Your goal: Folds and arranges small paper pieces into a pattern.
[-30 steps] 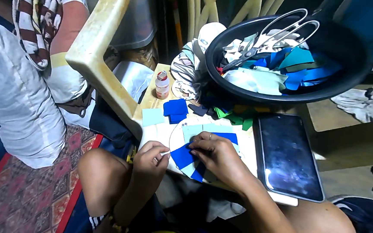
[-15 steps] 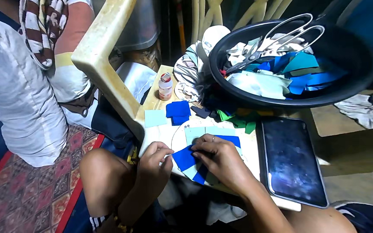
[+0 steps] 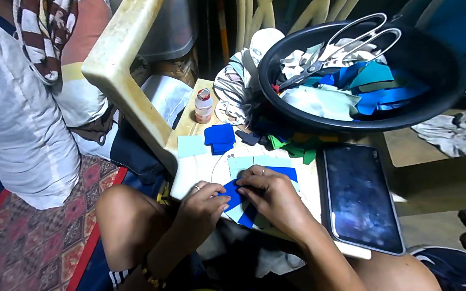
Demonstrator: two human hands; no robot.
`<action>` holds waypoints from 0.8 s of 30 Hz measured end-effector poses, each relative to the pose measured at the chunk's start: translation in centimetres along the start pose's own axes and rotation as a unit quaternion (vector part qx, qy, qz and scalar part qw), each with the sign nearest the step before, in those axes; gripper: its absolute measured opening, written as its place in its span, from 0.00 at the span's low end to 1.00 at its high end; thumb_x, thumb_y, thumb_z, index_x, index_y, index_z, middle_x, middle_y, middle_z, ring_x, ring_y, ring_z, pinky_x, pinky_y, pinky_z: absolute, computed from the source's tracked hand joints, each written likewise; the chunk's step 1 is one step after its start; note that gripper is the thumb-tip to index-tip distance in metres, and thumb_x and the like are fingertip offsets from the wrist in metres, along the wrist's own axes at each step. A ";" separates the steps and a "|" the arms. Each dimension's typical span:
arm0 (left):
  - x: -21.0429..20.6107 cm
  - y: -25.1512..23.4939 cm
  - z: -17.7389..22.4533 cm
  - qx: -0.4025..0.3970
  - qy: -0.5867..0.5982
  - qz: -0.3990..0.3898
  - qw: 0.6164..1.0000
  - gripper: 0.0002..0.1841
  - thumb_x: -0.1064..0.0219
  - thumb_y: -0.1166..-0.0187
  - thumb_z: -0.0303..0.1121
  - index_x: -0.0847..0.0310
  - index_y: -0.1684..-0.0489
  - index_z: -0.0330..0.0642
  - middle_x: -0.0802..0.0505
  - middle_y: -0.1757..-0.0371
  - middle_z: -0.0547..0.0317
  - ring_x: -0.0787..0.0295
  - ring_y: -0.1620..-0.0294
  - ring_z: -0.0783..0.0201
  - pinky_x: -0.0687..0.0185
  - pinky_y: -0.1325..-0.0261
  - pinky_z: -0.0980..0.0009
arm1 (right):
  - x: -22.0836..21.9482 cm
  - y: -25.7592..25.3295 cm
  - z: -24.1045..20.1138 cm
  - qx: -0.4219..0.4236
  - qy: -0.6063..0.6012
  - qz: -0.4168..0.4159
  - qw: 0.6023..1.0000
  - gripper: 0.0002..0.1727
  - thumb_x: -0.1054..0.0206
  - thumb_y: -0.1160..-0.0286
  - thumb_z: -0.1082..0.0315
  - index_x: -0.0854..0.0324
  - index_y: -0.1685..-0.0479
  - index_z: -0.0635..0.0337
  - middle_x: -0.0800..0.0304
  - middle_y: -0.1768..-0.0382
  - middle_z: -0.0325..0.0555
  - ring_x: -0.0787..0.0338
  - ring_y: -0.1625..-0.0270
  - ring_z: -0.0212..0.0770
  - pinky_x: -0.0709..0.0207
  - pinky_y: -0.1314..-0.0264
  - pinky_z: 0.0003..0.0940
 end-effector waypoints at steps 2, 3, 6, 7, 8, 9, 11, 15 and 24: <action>0.0 0.0 -0.1 -0.002 -0.003 0.000 1.000 0.09 0.33 0.24 0.29 0.04 0.59 0.39 0.05 0.50 0.51 0.10 0.50 0.59 0.18 0.43 0.71 | 0.0 0.0 -0.1 0.001 0.001 0.004 1.000 0.07 0.30 0.34 0.79 0.06 0.63 0.65 0.08 0.61 0.53 0.09 0.59 0.39 0.16 0.51 0.27; 0.0 0.1 -0.1 -0.003 -0.005 0.000 1.000 0.10 0.33 0.23 0.29 0.04 0.59 0.39 0.05 0.50 0.52 0.11 0.50 0.59 0.18 0.43 0.72 | 0.1 0.0 -0.2 0.002 0.008 0.008 1.000 0.07 0.30 0.35 0.79 0.06 0.63 0.66 0.08 0.61 0.53 0.09 0.59 0.40 0.16 0.51 0.28; 0.0 0.0 -0.1 -0.010 -0.013 0.004 1.000 0.10 0.33 0.24 0.30 0.04 0.59 0.40 0.05 0.51 0.53 0.11 0.50 0.60 0.18 0.43 0.73 | 0.3 -0.1 -0.4 -0.001 0.036 0.031 0.999 0.08 0.30 0.39 0.82 0.07 0.64 0.67 0.11 0.60 0.56 0.10 0.59 0.43 0.15 0.53 0.30; 0.0 0.1 -0.1 -0.012 -0.015 0.006 1.000 0.10 0.33 0.24 0.30 0.04 0.59 0.40 0.05 0.51 0.53 0.11 0.50 0.60 0.18 0.43 0.73 | 0.5 0.0 -0.6 0.003 0.047 0.046 0.998 0.09 0.31 0.41 0.83 0.07 0.65 0.67 0.12 0.59 0.56 0.10 0.59 0.44 0.15 0.54 0.31; 0.0 0.1 -0.1 -0.013 -0.016 0.007 1.000 0.10 0.33 0.24 0.31 0.04 0.59 0.41 0.05 0.51 0.54 0.11 0.50 0.61 0.18 0.42 0.74 | 0.6 0.0 -0.7 0.011 0.053 0.059 0.997 0.10 0.32 0.43 0.83 0.07 0.66 0.67 0.12 0.59 0.56 0.10 0.60 0.44 0.15 0.55 0.31; -0.1 0.2 -0.1 -0.015 -0.017 0.008 1.000 0.10 0.33 0.24 0.31 0.04 0.59 0.41 0.05 0.51 0.54 0.11 0.49 0.61 0.18 0.42 0.74 | 0.7 0.1 -0.9 0.020 0.050 0.067 0.996 0.10 0.32 0.44 0.83 0.08 0.66 0.67 0.12 0.60 0.56 0.10 0.60 0.43 0.15 0.56 0.29; 0.0 0.2 -0.1 -0.025 -0.012 0.016 0.999 0.09 0.32 0.24 0.30 0.05 0.59 0.40 0.05 0.51 0.54 0.11 0.50 0.61 0.17 0.43 0.73 | 0.4 0.1 -1.4 0.037 0.021 0.059 0.997 0.10 0.31 0.46 0.82 0.07 0.67 0.67 0.11 0.61 0.54 0.11 0.62 0.39 0.15 0.57 0.25; 0.0 0.2 -0.2 -0.034 0.012 0.017 0.999 0.08 0.31 0.26 0.30 0.05 0.62 0.40 0.05 0.52 0.54 0.11 0.50 0.61 0.17 0.43 0.72 | -1.1 0.2 -1.2 0.030 0.005 0.008 1.000 0.08 0.26 0.47 0.79 0.07 0.66 0.67 0.12 0.60 0.54 0.10 0.63 0.40 0.15 0.58 0.27; 4.3 -6.2 -6.6 0.112 -0.024 0.013 0.993 0.08 0.29 0.27 0.23 0.08 0.57 0.27 0.07 0.47 0.36 0.08 0.47 0.47 0.14 0.40 0.57 | -1.6 0.2 -1.0 0.005 0.016 -0.021 1.000 0.12 0.20 0.49 0.78 0.07 0.63 0.70 0.12 0.57 0.58 0.10 0.60 0.46 0.14 0.56 0.35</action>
Point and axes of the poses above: each hand's wrist, its own y-axis away from the middle knuckle, its own x-axis out of the back of the hand, z = x × y, the point moved 8 cm from there along -y, towards the middle knuckle
